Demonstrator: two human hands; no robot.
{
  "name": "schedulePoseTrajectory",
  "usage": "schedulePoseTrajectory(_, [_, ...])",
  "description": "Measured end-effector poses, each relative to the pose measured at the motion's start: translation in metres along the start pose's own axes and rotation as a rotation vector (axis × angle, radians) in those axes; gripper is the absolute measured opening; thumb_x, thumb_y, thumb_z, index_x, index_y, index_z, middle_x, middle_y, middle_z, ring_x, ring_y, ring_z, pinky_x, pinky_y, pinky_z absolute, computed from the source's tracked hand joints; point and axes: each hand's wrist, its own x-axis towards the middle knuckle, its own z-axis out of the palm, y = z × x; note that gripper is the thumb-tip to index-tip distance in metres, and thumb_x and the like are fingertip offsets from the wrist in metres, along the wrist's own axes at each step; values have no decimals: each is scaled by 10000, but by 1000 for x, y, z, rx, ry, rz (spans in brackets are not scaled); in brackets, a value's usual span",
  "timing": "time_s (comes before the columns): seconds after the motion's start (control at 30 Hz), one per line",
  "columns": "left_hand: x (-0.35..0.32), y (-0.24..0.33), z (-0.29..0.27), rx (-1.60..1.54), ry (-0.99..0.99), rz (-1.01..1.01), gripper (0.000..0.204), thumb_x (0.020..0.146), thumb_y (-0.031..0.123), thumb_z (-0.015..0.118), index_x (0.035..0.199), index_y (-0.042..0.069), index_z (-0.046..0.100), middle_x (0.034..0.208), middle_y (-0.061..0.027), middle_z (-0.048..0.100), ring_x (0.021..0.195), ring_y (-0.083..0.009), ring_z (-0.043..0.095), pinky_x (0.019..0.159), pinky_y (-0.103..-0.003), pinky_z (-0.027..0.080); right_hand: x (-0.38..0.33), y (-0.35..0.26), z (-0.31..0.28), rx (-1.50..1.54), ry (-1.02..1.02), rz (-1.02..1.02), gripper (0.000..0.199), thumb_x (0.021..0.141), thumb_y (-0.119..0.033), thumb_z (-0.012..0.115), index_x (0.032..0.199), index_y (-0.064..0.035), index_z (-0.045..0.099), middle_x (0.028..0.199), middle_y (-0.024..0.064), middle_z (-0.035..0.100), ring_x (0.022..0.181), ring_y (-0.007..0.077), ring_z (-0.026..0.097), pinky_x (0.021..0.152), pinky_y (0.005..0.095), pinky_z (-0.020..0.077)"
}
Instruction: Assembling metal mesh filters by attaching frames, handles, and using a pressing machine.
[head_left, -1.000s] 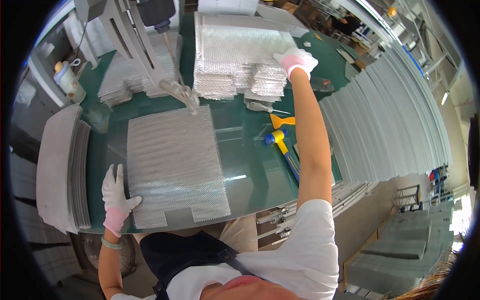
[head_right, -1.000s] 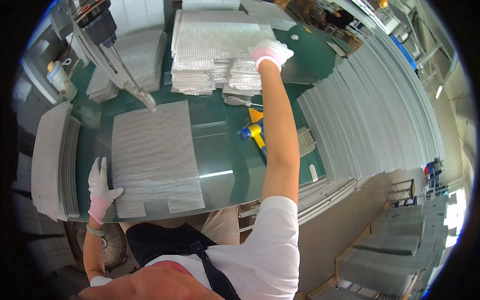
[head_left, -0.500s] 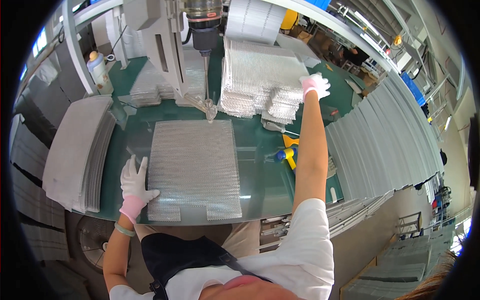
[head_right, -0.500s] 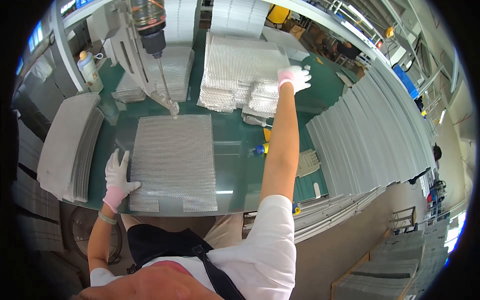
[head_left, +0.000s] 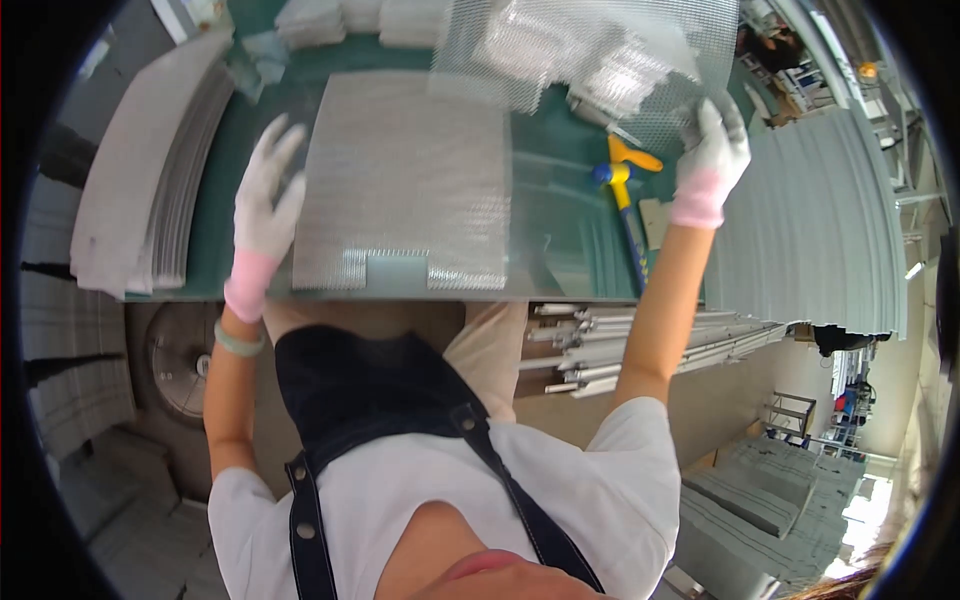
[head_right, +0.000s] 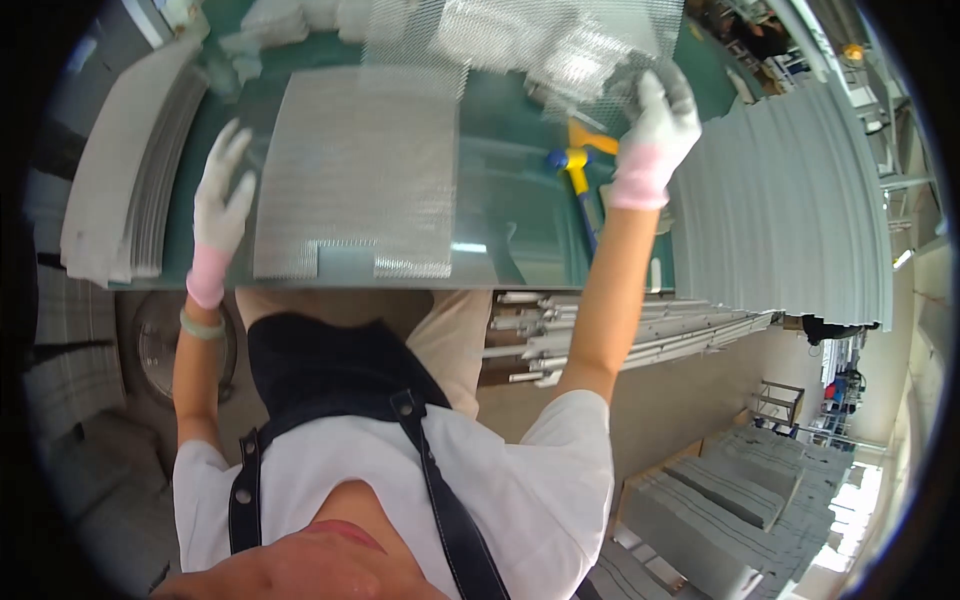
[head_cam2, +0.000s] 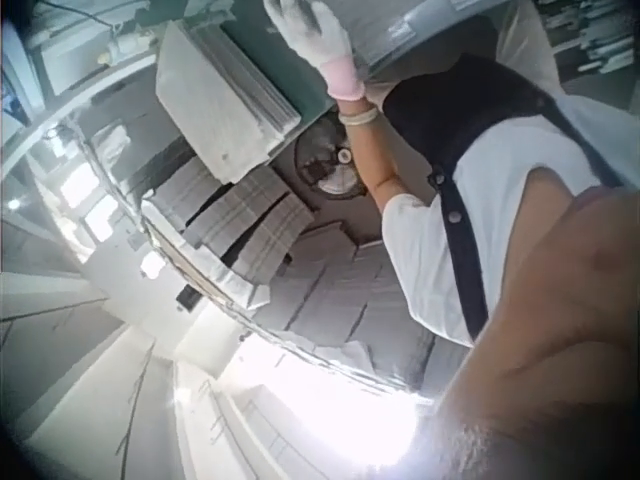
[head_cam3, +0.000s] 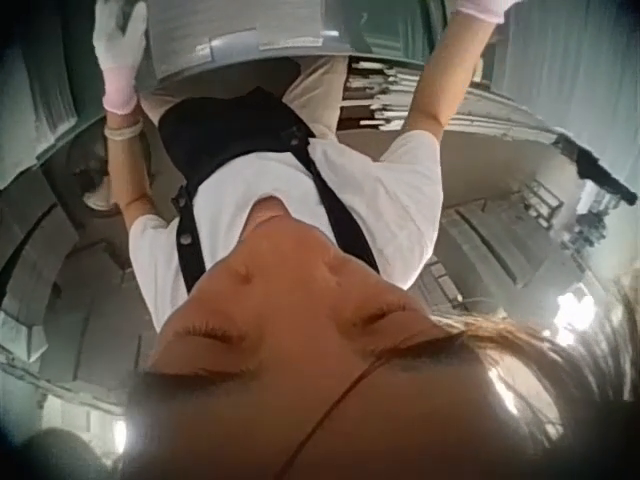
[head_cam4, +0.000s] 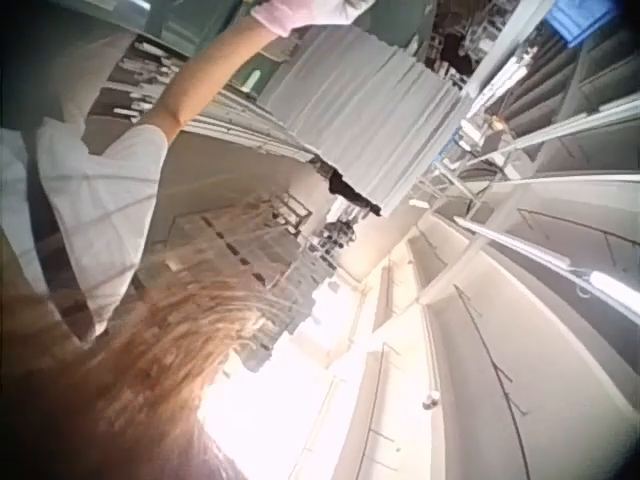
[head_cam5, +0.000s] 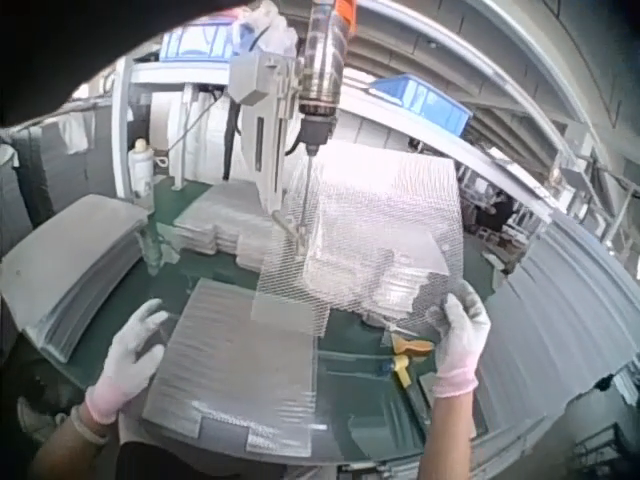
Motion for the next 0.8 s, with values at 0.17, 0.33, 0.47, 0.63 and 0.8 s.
schedulePoseTrajectory(0.17, [16,21,9,-589,-122,-399,655,772,71,592,1337,-2,270,1161,-155,523,972,-172,544,815,-277,441,-137,11,22,27,6,256,408,807,0,562,1201,36,465,1033,103,573,862,107,549,694,192,455])
schedulePoseTrajectory(0.33, [-4,6,-2,-393,-239,-598,764,747,130,641,1363,-4,210,1140,-157,539,792,-98,549,714,-227,470,-179,34,17,-651,-480,-39,765,687,-131,711,1314,-16,289,1178,191,519,1058,285,530,874,337,429])
schedulePoseTrajectory(0.47, [-22,-27,0,-193,-174,-427,805,722,175,666,1370,21,213,1275,-165,442,928,-137,527,806,-254,445,-196,33,15,-894,-649,253,894,630,-402,727,1327,-104,253,1046,209,574,813,361,606,693,379,496])
schedulePoseTrajectory(0.63, [-19,-26,4,-302,-278,-583,811,696,209,672,1370,69,246,1364,-147,345,1094,-212,467,913,-281,388,-196,42,14,-976,-715,379,909,624,-456,715,1331,-125,249,944,179,608,783,359,607,674,390,492])
schedulePoseTrajectory(0.8, [-29,-49,12,-113,-325,-517,834,664,278,683,1371,126,269,1159,-142,514,874,-202,535,815,-290,435,-201,55,14,-1039,-741,322,917,618,-473,716,1335,-144,248,927,171,613,773,356,609,665,392,493])
